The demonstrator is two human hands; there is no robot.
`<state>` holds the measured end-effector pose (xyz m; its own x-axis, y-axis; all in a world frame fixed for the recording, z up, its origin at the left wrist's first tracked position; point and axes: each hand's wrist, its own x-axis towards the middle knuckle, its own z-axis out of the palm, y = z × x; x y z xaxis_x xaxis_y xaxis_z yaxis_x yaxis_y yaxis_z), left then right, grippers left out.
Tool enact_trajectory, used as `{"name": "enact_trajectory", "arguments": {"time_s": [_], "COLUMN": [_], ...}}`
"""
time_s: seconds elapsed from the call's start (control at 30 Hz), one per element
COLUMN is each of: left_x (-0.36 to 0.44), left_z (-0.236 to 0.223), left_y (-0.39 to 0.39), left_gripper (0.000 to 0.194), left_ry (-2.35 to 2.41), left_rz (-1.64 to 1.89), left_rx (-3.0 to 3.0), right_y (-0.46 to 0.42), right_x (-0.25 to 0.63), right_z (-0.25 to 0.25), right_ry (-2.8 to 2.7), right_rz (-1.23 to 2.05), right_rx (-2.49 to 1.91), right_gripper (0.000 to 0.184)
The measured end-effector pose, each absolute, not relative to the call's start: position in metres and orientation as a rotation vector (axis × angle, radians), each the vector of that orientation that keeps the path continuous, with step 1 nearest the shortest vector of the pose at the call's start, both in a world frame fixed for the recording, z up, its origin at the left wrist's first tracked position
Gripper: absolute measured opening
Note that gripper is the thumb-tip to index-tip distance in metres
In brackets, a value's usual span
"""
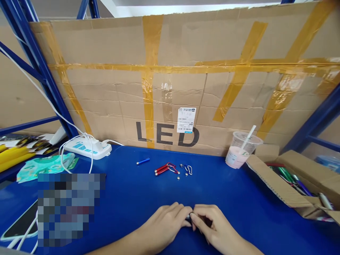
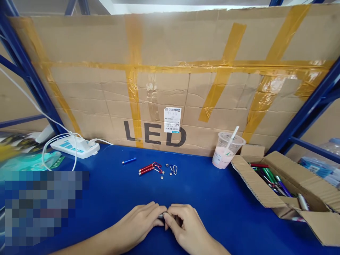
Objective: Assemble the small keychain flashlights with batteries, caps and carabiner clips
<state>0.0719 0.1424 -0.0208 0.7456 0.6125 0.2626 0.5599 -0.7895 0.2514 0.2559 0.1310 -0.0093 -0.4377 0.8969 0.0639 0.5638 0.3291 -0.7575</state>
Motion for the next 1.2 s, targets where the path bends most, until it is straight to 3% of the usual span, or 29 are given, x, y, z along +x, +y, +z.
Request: {"name": "enact_trajectory", "arguments": {"time_s": [0.2, 0.5, 0.73, 1.2], "left_x": [0.074, 0.074, 0.075, 0.074], "left_z": [-0.011, -0.009, -0.006, -0.005], "left_y": [0.141, 0.142, 0.141, 0.141], "left_gripper": [0.018, 0.020, 0.017, 0.019], "left_ry": [0.992, 1.048, 1.126, 1.115], "left_rz": [0.440, 0.630, 0.695, 0.668], "left_rx": [2.617, 2.511, 2.309, 2.354], "right_y": [0.132, 0.134, 0.135, 0.137], "right_x": [0.257, 0.255, 0.255, 0.257], "right_z": [-0.009, -0.008, -0.006, -0.009], "right_ry": [-2.145, -2.097, -1.943, -1.909], "right_rz": [0.893, 0.808, 0.556, 0.424], "right_rx": [-1.278, -1.321, -1.300, -1.090], "right_gripper": [0.037, 0.039, 0.028, 0.021]}}
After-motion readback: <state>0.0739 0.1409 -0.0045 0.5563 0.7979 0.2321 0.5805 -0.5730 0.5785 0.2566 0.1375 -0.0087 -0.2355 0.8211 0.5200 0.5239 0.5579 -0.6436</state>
